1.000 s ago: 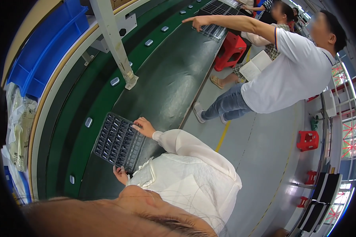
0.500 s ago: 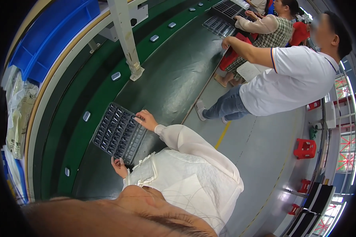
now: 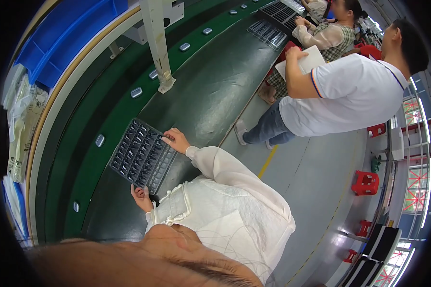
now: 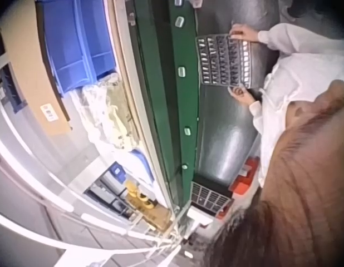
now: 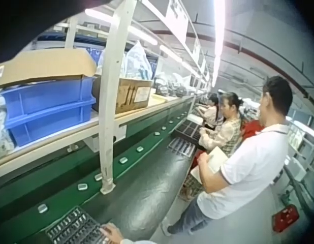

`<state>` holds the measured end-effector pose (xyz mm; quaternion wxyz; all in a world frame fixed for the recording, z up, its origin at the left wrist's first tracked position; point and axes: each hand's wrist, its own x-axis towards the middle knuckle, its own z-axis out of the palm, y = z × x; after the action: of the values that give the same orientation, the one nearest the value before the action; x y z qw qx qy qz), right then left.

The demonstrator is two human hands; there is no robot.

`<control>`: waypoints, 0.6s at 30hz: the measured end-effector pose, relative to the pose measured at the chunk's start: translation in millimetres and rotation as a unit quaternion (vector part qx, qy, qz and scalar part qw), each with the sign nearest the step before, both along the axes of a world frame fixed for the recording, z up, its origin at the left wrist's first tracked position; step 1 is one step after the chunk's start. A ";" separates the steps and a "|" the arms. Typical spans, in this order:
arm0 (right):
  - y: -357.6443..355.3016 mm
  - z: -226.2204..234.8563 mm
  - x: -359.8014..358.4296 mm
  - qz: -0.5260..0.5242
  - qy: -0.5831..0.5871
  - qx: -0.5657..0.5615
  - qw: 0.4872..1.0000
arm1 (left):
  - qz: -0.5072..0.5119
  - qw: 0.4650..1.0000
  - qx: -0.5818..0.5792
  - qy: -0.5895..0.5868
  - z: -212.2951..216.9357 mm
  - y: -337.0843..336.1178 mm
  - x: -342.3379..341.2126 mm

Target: Assembling electronic components on a production line.

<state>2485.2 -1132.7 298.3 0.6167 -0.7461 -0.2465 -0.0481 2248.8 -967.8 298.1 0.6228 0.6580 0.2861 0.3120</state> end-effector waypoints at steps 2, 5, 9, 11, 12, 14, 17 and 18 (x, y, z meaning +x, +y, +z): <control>3.0 1.4 0.3 0.000 -0.001 -0.001 1.000 | -0.004 1.000 -0.012 -0.007 -1.3 3.3 -0.4; 10.6 2.0 0.2 0.005 0.005 -0.011 1.000 | -0.002 1.000 0.000 0.002 -7.1 12.5 -2.9; 13.9 -5.8 2.1 -0.004 0.001 0.007 1.000 | 0.006 1.000 -0.009 -0.019 -14.9 13.1 -0.4; 22.3 -5.4 5.5 0.010 0.004 0.005 1.000 | 0.018 0.999 -0.026 -0.035 -25.9 19.3 0.2; 61.5 -0.5 6.6 0.006 -0.004 0.016 1.000 | 0.016 0.999 -0.014 -0.039 -21.3 61.5 2.9; 101.2 -0.7 7.2 0.005 -0.023 0.008 1.000 | 0.025 0.998 -0.012 -0.049 -21.9 99.6 3.1; 100.6 -10.3 6.5 0.020 -0.014 -0.005 1.000 | 0.037 0.997 -0.030 -0.062 -27.8 93.6 1.6; 102.5 -12.3 5.0 0.037 -0.013 -0.007 0.999 | 0.054 0.996 -0.031 -0.062 -29.4 93.3 -0.9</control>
<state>2490.2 -1030.2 286.0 0.6095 -0.7401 -0.2823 -0.0333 2248.0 -874.5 268.7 0.6414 0.6017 0.2917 0.3762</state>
